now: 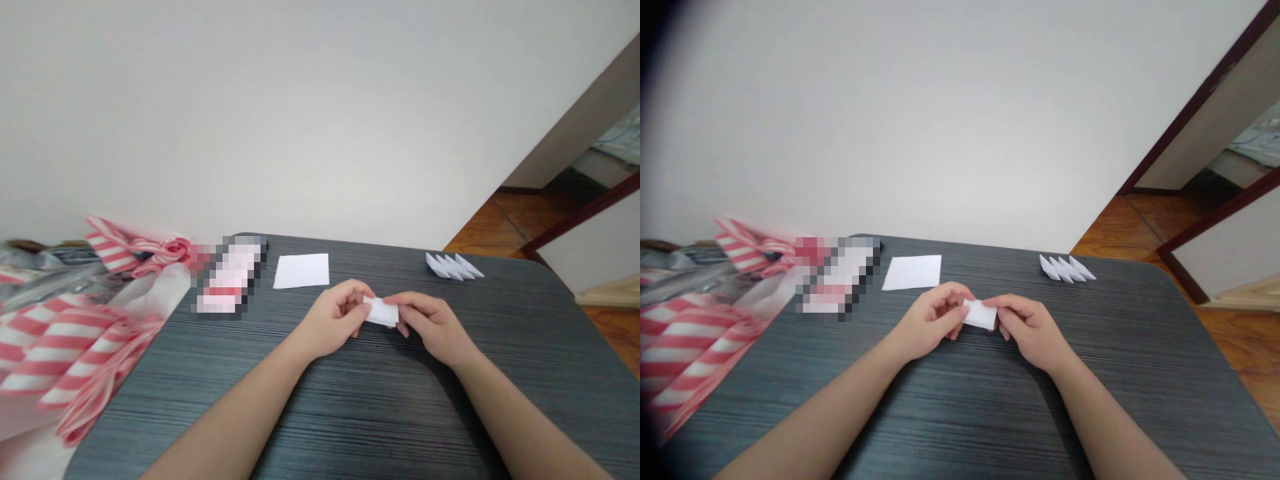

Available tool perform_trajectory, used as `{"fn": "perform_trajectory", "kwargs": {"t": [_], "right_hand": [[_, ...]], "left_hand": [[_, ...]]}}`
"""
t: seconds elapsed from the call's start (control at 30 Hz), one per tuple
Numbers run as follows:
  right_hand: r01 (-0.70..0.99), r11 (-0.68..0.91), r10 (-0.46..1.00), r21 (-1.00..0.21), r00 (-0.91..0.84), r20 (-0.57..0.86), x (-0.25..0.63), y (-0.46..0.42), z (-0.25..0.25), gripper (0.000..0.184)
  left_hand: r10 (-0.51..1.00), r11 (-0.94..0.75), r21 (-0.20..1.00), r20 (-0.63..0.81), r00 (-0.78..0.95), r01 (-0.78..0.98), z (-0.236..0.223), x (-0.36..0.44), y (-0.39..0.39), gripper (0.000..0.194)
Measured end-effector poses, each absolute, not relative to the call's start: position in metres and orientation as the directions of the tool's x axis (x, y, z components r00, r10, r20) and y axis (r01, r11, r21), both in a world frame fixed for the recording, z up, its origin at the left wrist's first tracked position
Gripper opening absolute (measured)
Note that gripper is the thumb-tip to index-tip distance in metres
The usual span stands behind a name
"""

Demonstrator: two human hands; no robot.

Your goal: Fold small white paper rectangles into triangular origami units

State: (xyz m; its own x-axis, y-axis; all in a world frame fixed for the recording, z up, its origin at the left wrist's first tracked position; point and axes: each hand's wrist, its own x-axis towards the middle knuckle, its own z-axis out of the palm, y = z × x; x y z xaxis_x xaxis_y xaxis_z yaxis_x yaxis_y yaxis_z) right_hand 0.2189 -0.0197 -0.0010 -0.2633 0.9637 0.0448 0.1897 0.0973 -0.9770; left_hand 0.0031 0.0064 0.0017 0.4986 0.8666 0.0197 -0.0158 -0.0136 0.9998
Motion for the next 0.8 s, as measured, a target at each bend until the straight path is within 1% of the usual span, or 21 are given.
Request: {"fn": "perform_trajectory", "kwargs": {"t": [0.2,0.33,0.47,0.53,0.67,0.8], "right_hand": [[0.16,0.081,0.966,-0.984,-0.256,0.039,0.217,-0.02,-0.004,0.023],[0.227,0.052,0.976,-0.972,-0.216,0.002,0.215,-0.019,-0.008,0.024],[0.281,0.042,0.983,-0.959,-0.183,-0.01,0.214,-0.018,-0.009,0.023],[0.284,0.044,0.986,-0.958,-0.166,-0.004,0.214,-0.018,-0.008,0.023],[0.254,0.05,0.991,-0.966,-0.136,0.016,0.213,-0.019,-0.004,0.022],[0.247,0.075,0.991,-0.966,-0.124,0.045,0.212,-0.02,-0.004,0.021]], "left_hand": [[0.862,-0.06,0.997,0.026,0.507,0.051,0.0,0.003,0.005,0.017],[0.855,-0.073,0.996,0.036,0.517,0.052,-0.001,0.003,0.005,0.018],[0.868,-0.08,0.995,0.044,0.495,0.051,-0.003,0.004,0.005,0.027],[0.874,-0.072,0.995,0.028,0.485,0.074,-0.003,0.004,0.006,0.03],[0.868,-0.023,0.988,-0.057,0.493,0.156,0.002,0.005,0.006,0.018],[0.863,-0.063,0.961,-0.082,0.499,0.268,0.009,0.004,0.006,0.029]]}}
